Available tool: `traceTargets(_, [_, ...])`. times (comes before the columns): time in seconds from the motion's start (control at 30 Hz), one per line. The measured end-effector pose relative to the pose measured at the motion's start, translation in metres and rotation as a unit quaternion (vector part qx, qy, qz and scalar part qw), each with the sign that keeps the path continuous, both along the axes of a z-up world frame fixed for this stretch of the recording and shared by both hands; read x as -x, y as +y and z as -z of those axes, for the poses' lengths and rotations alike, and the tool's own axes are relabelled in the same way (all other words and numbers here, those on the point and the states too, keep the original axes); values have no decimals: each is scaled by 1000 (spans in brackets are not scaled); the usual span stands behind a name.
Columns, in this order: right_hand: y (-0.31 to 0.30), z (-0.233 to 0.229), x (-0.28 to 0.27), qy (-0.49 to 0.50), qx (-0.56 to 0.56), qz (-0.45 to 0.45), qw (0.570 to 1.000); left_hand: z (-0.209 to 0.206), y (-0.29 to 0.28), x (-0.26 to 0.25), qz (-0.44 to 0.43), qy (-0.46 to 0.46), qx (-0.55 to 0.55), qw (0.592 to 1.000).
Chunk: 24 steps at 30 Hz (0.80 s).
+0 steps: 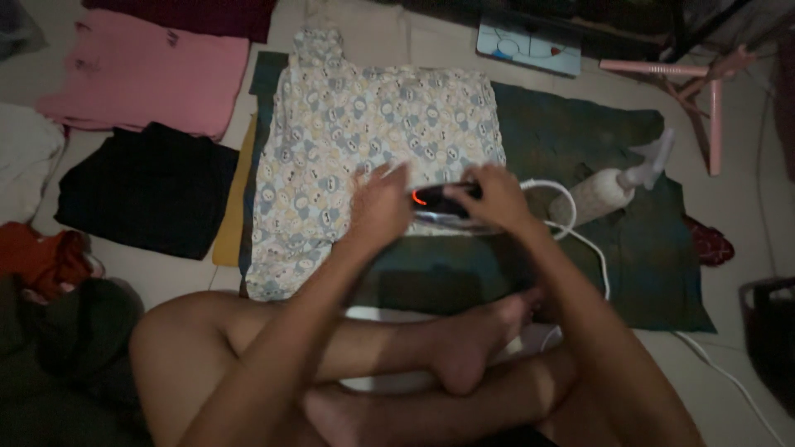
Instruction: Iron a patterned t-shirt on the floor using a handheld iron.
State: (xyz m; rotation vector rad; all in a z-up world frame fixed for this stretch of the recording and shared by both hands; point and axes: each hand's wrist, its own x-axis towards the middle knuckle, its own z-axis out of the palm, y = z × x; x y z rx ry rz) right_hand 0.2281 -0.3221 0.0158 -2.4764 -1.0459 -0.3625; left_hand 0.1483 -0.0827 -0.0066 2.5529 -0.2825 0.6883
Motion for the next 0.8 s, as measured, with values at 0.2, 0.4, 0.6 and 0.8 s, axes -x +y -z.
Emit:
traceTargets(0.2, [-39, 7, -14, 145, 91, 41, 984, 4, 101, 96, -96, 88, -16, 991])
traceTargets(0.4, [-26, -15, -7, 104, 219, 116, 963, 44, 137, 127, -181, 46, 74, 980])
traceTargets(0.6, [-25, 13, -24, 138, 180, 122, 966, 78, 148, 115, -351, 65, 143, 923])
traceTargets(0.8, [-16, 5, -20, 188, 148, 168, 956, 54, 146, 114, -398, 137, 132, 897])
